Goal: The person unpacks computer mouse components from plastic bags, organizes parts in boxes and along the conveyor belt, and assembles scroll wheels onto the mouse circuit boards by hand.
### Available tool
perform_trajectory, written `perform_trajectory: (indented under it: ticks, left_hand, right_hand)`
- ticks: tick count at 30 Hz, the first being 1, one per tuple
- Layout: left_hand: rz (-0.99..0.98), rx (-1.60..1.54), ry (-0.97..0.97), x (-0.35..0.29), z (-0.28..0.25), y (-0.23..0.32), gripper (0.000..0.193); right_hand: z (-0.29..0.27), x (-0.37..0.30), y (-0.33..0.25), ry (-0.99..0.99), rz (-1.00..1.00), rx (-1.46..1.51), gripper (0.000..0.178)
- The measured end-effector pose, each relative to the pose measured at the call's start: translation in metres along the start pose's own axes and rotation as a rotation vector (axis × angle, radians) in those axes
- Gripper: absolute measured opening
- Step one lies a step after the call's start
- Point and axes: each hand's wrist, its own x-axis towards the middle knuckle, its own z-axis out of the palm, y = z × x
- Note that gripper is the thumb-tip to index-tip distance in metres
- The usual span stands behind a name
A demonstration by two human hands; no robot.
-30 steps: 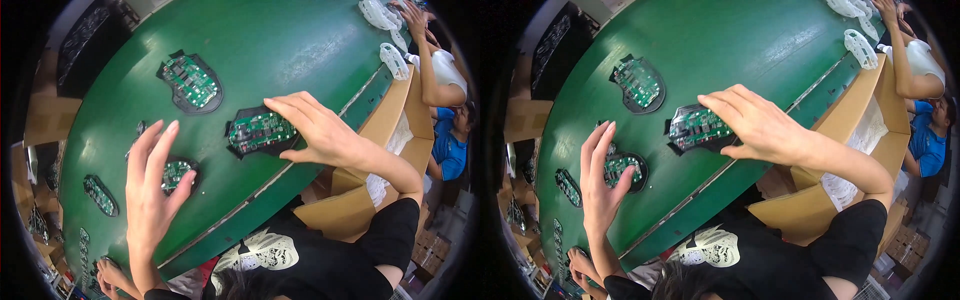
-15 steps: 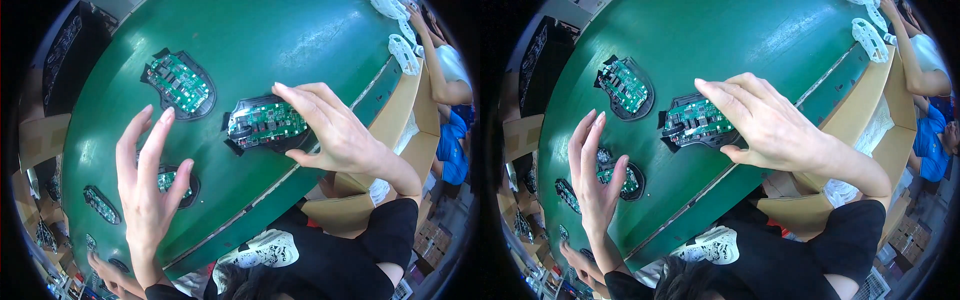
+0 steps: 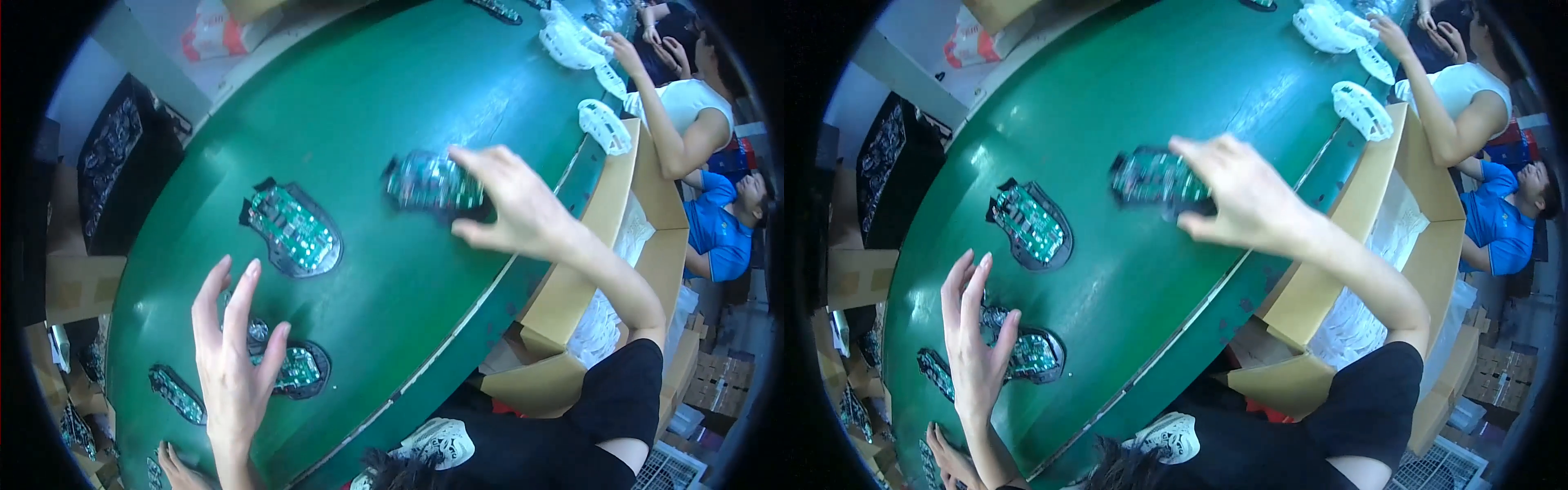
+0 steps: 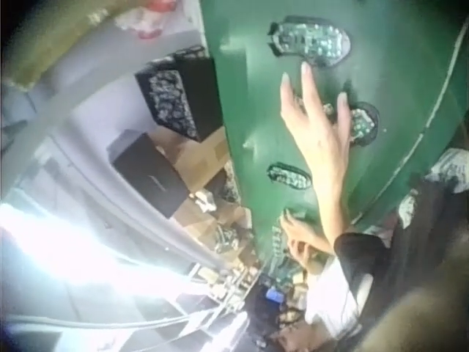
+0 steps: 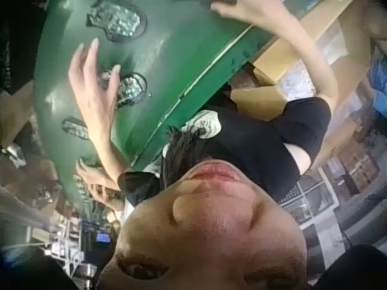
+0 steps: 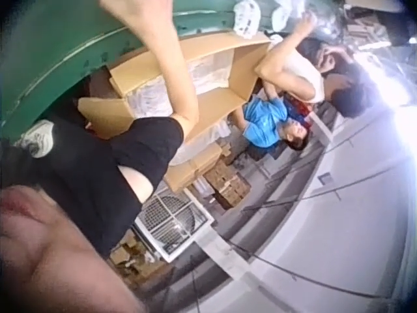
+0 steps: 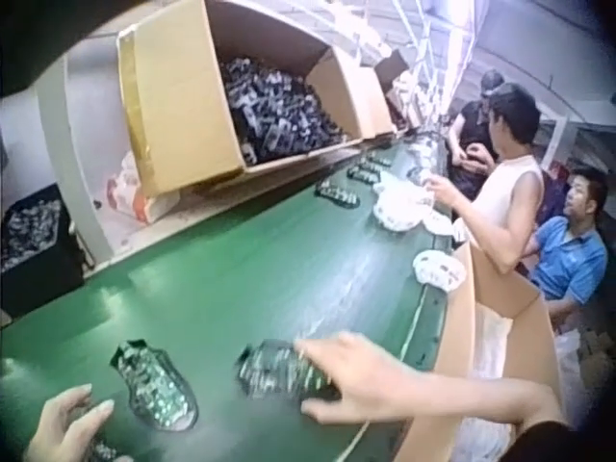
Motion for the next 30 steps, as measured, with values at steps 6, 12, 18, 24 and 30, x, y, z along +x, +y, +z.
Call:
perform_trajectory:
  ticks: [6, 12, 18, 24, 30]
  left_hand:
    - [-0.006, -0.03, -0.064, 0.012, 0.009, 0.003, 0.071]
    - [0.104, 0.049, -0.1, 0.038, 0.026, 0.003, 0.087]
    - [0.18, 0.109, -0.105, 0.066, 0.055, -0.013, 0.102]
    - [0.234, 0.087, -0.05, 0.095, 0.069, -0.023, 0.094]
    - [0.224, 0.173, 0.108, 0.096, 0.044, -0.029, 0.09]
  right_hand:
    - [-0.007, 0.076, 0.11, 0.213, 0.157, -0.117, 0.075]
    - [-0.017, 0.156, 0.199, 0.192, 0.258, -0.183, 0.078]
    - [-0.019, 0.14, 0.175, 0.171, 0.024, -0.54, 0.084]
    - [-0.035, 0.047, 0.011, -0.008, -0.049, -0.195, 0.068]
    - [-0.016, 0.033, -0.055, -0.27, -0.19, 0.043, 0.052]
